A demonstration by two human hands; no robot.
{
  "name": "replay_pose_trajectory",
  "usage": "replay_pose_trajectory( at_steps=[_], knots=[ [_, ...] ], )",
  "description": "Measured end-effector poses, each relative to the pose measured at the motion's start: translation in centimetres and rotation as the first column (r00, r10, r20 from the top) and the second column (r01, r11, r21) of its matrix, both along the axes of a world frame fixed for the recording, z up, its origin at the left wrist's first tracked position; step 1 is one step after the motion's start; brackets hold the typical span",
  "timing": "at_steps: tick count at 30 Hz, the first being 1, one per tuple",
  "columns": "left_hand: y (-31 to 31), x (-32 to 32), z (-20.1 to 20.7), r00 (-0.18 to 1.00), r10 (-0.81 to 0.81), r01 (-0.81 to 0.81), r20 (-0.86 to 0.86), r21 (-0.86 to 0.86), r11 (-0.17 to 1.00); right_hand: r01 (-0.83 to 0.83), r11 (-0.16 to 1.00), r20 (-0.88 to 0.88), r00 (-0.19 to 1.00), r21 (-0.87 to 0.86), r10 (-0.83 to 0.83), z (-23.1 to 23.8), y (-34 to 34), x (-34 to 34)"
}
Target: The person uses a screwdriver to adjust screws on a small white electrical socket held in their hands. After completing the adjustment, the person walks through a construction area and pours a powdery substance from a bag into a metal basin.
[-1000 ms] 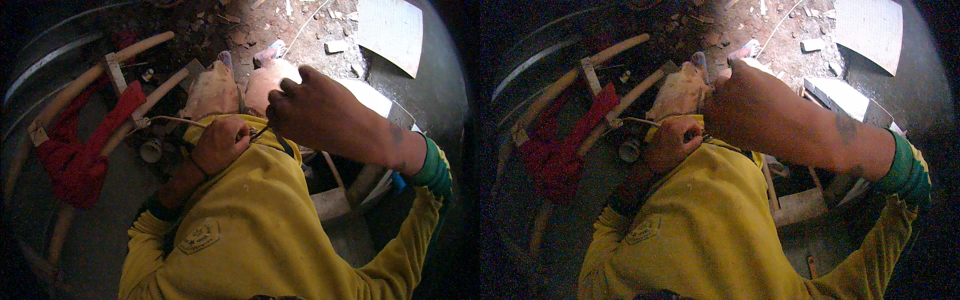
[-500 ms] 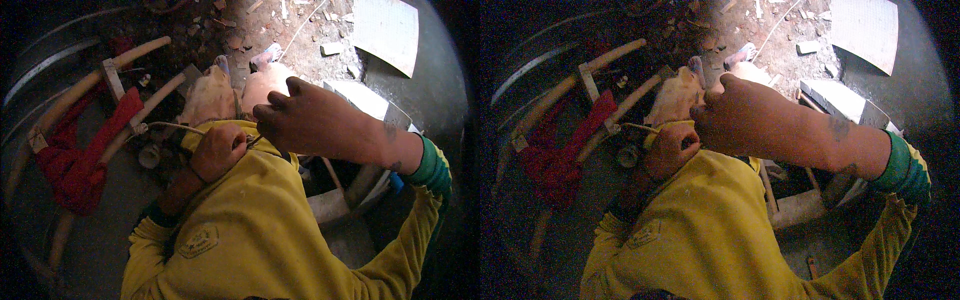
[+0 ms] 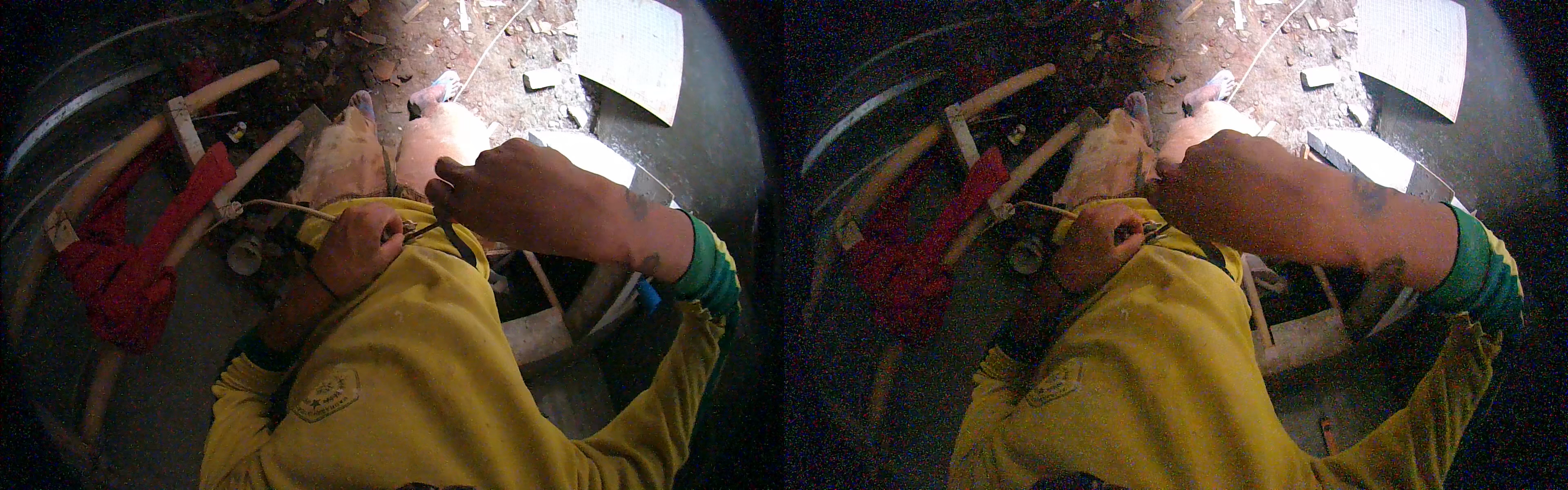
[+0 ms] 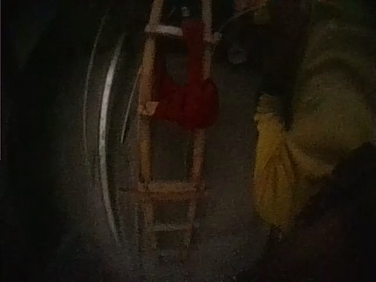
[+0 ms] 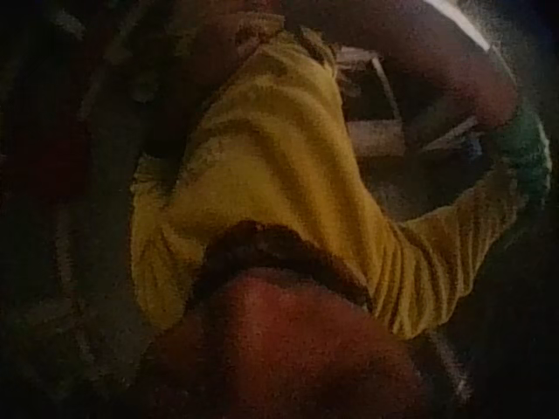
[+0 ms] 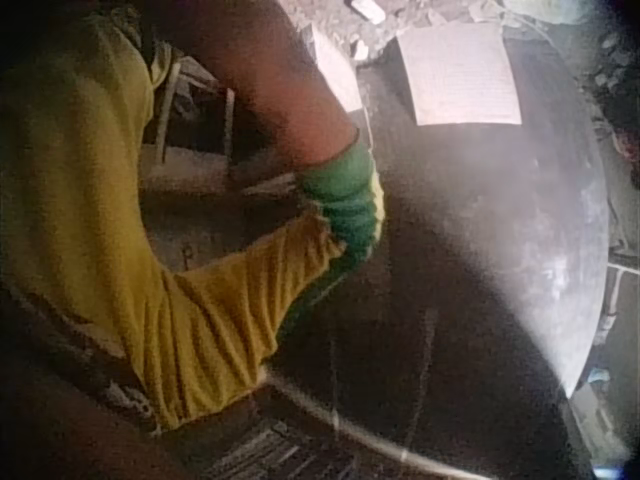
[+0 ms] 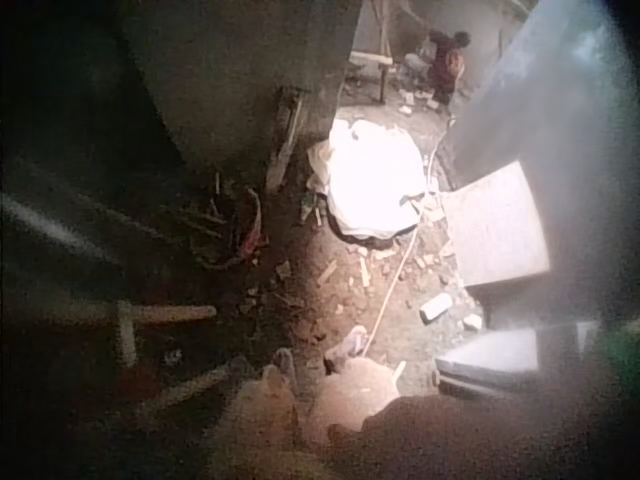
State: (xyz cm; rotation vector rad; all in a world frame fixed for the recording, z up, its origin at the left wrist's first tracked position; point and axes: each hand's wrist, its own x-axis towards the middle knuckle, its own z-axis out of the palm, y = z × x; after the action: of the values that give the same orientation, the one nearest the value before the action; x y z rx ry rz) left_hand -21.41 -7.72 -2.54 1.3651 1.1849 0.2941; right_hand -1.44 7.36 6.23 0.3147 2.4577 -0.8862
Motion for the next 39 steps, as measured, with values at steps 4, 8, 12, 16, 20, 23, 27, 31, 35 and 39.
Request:
replay_pose_trajectory(
  at_steps=[4, 8, 12, 16, 20, 23, 27, 31, 35, 39],
  knots=[
    [0.6, 0.0, 0.4, 0.997, -0.068, 0.068, -0.034, -0.017, 0.998, -0.119, 0.992, -0.141, 0.982, 0.048, 0.125, 0.3, 0.0, -0.5],
    [-0.1, 0.1, 0.4, 0.999, -0.032, 0.032, 0.000, -0.098, 0.995, -0.109, 0.989, 0.201, 0.971, -0.103, 0.128, 0.3, 0.0, -1.2],
    [-0.1, 0.1, 0.3, 0.998, -0.049, 0.049, -0.027, -0.002, 0.999, -0.064, 0.995, -0.271, 0.959, 0.079, 0.083, 0.4, -0.9, -0.2],
    [-0.5, 0.1, -0.2, 1.000, -0.025, 0.026, -0.013, 0.083, 0.996, -0.243, 0.969, 0.101, 0.964, -0.050, 0.247, 1.2, -0.7, -1.4],
    [-0.2, 0.3, 0.1, 0.997, -0.035, 0.032, -0.063, -0.050, 0.998, -0.025, 0.988, 0.185, 0.981, -0.153, 0.053, 0.5, -0.6, 0.0],
    [0.5, 0.4, 0.2, 0.998, -0.059, 0.060, -0.032, 0.017, 0.998, -0.205, 0.977, 0.042, 0.977, -0.066, 0.208, 0.9, -0.2, -1.0],
    [0.0, 0.3, -0.1, 0.999, -0.040, 0.041, 0.008, -0.041, 0.998, -0.199, 0.950, 0.270, 0.926, -0.241, 0.262, 0.4, 0.1, -1.4],
    [0.5, 0.6, 0.2, 0.998, -0.054, 0.052, -0.028, -0.064, 0.997, 0.070, 0.983, 0.042, 0.997, -0.170, -0.063, -1.0, -1.0, 1.8],
    [0.7, 0.4, 0.1, 0.999, -0.048, 0.046, -0.018, -0.085, 0.995, -0.052, 0.998, 0.032, 0.998, 0.041, 0.051, 0.1, -0.3, 0.5],
    [0.9, 0.3, 0.1, 0.999, -0.050, 0.050, -0.001, -0.096, 0.994, -0.209, 0.965, 0.187, 0.953, -0.157, 0.237, 0.4, 0.5, -1.3]
  ],
)
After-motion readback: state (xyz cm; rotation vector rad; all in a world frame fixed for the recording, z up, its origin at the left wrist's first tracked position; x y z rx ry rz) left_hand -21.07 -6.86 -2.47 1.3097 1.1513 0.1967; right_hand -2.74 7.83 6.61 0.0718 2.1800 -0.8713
